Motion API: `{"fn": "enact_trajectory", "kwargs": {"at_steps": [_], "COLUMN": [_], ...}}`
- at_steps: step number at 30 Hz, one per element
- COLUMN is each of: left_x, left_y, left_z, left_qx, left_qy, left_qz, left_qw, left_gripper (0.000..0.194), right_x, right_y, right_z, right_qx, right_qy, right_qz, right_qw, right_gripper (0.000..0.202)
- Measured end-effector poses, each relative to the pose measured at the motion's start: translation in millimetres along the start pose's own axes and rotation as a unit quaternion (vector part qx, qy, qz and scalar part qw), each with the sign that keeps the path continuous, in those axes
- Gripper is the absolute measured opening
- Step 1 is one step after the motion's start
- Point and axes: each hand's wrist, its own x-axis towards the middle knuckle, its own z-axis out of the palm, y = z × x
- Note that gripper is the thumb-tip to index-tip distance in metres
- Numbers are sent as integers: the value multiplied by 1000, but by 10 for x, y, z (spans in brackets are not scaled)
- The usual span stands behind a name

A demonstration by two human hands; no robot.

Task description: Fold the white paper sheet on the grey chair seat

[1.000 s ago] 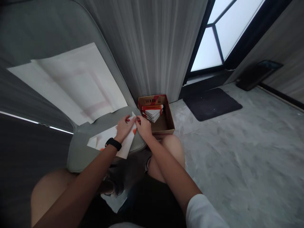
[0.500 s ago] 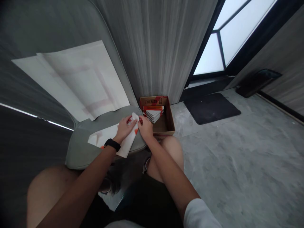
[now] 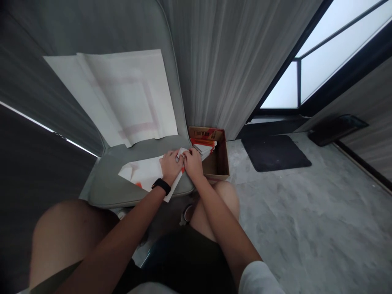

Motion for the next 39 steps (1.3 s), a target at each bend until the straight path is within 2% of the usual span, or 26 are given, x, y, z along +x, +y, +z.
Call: {"fn": "enact_trajectory", "kwargs": {"at_steps": [6,10,13,15,18,25,32,36,39], "left_x": [-13,-10,8,27,71,172,169,178,193], "left_y": [-22,-46,-102,-149,-220,-337,-356,-398,-445], "left_z": [43,19,-59,-117,-178,-251,-292,-240,-197], "left_qx": [-22,-21,1,24,55,96,153,153,142], "left_qy": [13,1,-30,-51,-75,-104,-104,-103,-118], "left_qz": [4,13,56,101,159,219,284,329,339], "left_qw": [1000,1000,998,993,983,965,941,926,923], "left_gripper": [37,39,45,48,46,47,48,49,52], "right_x": [64,88,114,120,100,28,-25,-60,-55], "right_y": [48,140,207,225,216,188,24,-57,-55], "right_z": [95,127,110,93,65,-33,-35,-65,-97], "right_qx": [-16,67,107,110,107,28,-93,-115,-112], "right_qy": [1,61,83,80,76,15,-5,-8,9], "right_qz": [-4,-12,24,44,36,-35,1,37,62], "right_qw": [1000,996,991,990,991,999,996,993,992], "right_gripper": [34,29,26,33,49,38,40,38,35]}}
